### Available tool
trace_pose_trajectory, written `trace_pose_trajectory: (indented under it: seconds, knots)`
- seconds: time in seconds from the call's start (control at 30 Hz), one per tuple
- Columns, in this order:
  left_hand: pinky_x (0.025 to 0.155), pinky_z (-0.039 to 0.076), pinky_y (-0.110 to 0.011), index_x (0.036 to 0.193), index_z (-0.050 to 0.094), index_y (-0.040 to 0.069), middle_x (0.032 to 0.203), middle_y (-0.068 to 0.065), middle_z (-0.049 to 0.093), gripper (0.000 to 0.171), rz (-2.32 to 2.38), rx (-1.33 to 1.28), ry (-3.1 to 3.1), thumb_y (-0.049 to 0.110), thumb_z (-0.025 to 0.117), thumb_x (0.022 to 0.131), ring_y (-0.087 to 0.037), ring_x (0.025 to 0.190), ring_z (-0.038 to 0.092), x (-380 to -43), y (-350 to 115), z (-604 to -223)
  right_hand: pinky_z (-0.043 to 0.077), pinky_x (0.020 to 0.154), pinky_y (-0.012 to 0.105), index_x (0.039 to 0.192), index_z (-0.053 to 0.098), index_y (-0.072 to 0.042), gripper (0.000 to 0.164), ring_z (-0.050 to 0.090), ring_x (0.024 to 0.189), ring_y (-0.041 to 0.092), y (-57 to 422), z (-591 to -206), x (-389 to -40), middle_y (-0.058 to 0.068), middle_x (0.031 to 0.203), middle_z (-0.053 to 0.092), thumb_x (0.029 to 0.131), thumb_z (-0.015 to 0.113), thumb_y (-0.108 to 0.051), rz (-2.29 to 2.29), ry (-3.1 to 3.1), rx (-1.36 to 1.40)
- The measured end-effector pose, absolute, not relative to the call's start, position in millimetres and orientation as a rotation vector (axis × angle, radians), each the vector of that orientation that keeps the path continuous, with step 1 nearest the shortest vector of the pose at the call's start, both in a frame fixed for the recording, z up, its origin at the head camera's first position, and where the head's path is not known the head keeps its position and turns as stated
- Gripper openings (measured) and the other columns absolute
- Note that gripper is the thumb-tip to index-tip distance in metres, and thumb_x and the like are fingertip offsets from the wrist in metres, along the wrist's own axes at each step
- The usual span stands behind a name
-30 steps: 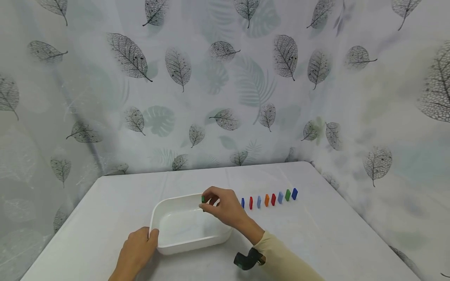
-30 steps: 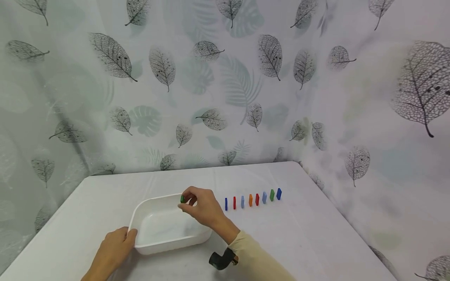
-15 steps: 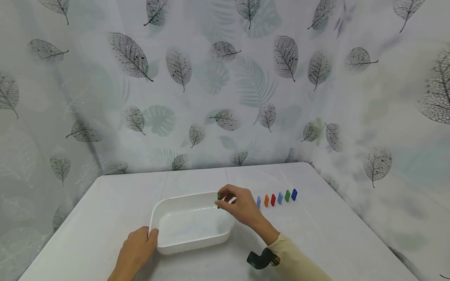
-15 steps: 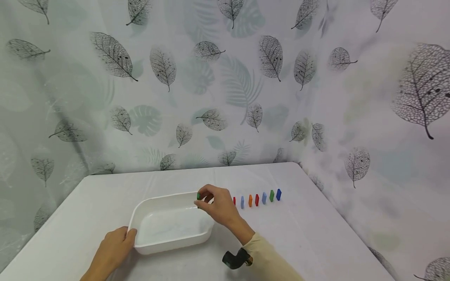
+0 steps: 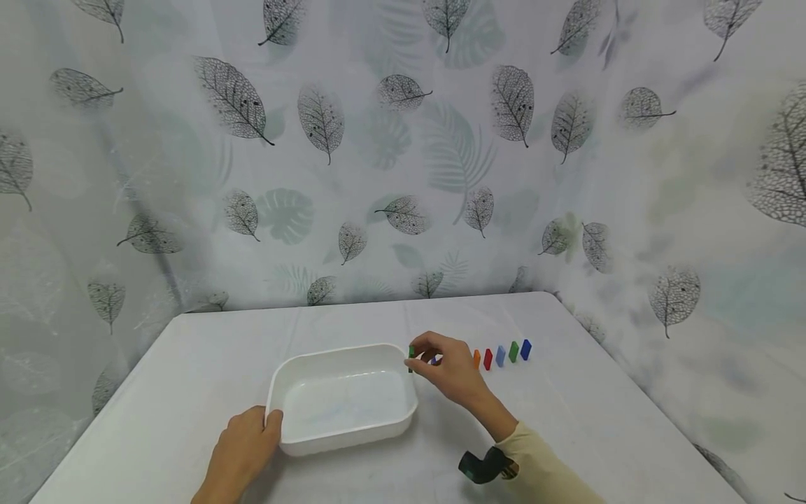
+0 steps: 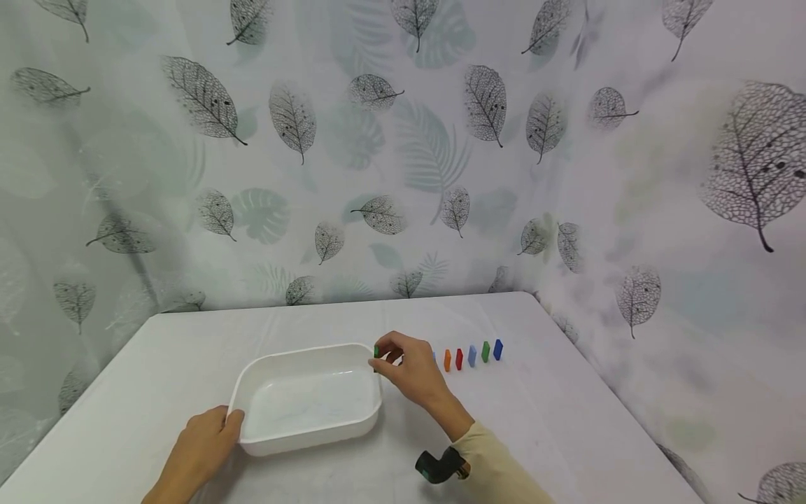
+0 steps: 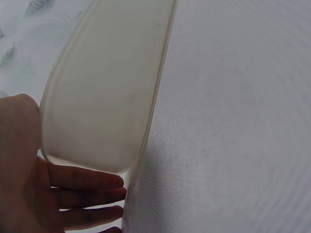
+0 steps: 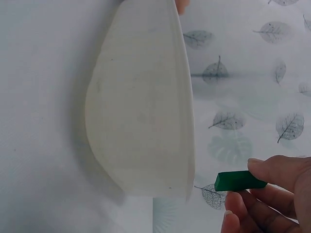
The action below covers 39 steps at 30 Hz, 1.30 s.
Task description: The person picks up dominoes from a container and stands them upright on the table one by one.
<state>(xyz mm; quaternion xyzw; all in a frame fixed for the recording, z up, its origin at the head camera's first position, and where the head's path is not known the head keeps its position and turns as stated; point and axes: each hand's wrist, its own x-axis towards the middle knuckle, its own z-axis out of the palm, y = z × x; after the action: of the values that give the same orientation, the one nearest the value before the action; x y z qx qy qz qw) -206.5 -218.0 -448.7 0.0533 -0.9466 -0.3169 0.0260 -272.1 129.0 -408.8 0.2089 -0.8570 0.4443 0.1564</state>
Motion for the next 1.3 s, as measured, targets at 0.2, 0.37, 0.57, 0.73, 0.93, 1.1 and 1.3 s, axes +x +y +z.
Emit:
trace_pose_trajectory:
  seconds: [0.2, 0.37, 0.57, 0.73, 0.93, 1.1, 1.3]
  knots:
    - [0.052, 0.041, -0.037, 0.092, 0.065, 0.0, 0.071, -0.003, 0.053, 0.035, -0.972, 0.162, -2.932, 0.025, 0.044, 0.103, -0.022, 0.061, 0.05, -207, -219, -448, 0.056, 0.071, 0.03, 0.106, 0.075, -0.013, 0.022, 0.067, 0.084, 0.011, 142, -414, -273, -0.007, 0.095, 0.074, 0.087, 0.085, -0.012, 1.235, -2.475, 0.548]
    - [0.053, 0.042, -0.037, 0.095, 0.066, -0.001, 0.072, -0.003, 0.055, 0.036, -0.967, 0.159, -2.934, 0.026, 0.044, 0.103, -0.022, 0.063, 0.051, -207, -219, -448, 0.056, 0.069, 0.028, 0.106, 0.074, -0.013, 0.021, 0.065, 0.082, 0.012, 151, -423, -275, -0.007, 0.094, 0.073, 0.088, 0.085, -0.011, 1.238, -2.501, 0.552]
    - [0.053, 0.042, -0.037, 0.098, 0.067, -0.003, 0.073, -0.002, 0.056, 0.037, -0.96, 0.155, -2.935, 0.026, 0.045, 0.103, -0.022, 0.063, 0.051, -207, -219, -447, 0.055, 0.066, 0.027, 0.102, 0.074, -0.012, 0.019, 0.065, 0.08, 0.013, 161, -434, -275, -0.009, 0.09, 0.071, 0.087, 0.085, -0.01, 1.218, -2.554, 0.556]
    - [0.052, 0.041, -0.037, 0.097, 0.067, -0.002, 0.072, -0.003, 0.055, 0.037, -0.964, 0.157, -2.935, 0.026, 0.044, 0.103, -0.022, 0.062, 0.05, -207, -218, -447, 0.055, 0.069, 0.026, 0.101, 0.074, -0.01, 0.02, 0.065, 0.08, 0.012, 166, -446, -276, -0.007, 0.09, 0.071, 0.086, 0.086, -0.009, 1.201, -2.624, 0.564]
    - [0.052, 0.041, -0.037, 0.095, 0.067, 0.0, 0.071, -0.002, 0.054, 0.035, -0.977, 0.16, -2.927, 0.026, 0.045, 0.103, -0.022, 0.061, 0.05, -207, -219, -449, 0.055, 0.07, 0.024, 0.103, 0.074, -0.008, 0.022, 0.065, 0.08, 0.014, 168, -456, -278, -0.005, 0.09, 0.07, 0.085, 0.086, -0.007, 1.187, -2.675, 0.57]
    - [0.053, 0.042, -0.037, 0.095, 0.067, 0.0, 0.072, -0.002, 0.055, 0.034, -0.97, 0.165, -2.923, 0.026, 0.045, 0.103, -0.022, 0.062, 0.051, -207, -219, -449, 0.055, 0.07, 0.024, 0.104, 0.074, -0.007, 0.023, 0.065, 0.08, 0.014, 168, -459, -279, -0.005, 0.09, 0.07, 0.084, 0.087, -0.007, 1.193, -2.69, 0.559]
    - [0.052, 0.042, -0.038, 0.095, 0.067, -0.001, 0.072, -0.002, 0.056, 0.035, -0.962, 0.159, -2.918, 0.025, 0.045, 0.103, -0.022, 0.061, 0.051, -206, -219, -448, 0.055, 0.069, 0.023, 0.102, 0.073, -0.008, 0.024, 0.067, 0.08, 0.013, 168, -460, -281, -0.005, 0.09, 0.07, 0.083, 0.087, -0.005, 1.174, -2.711, 0.572]
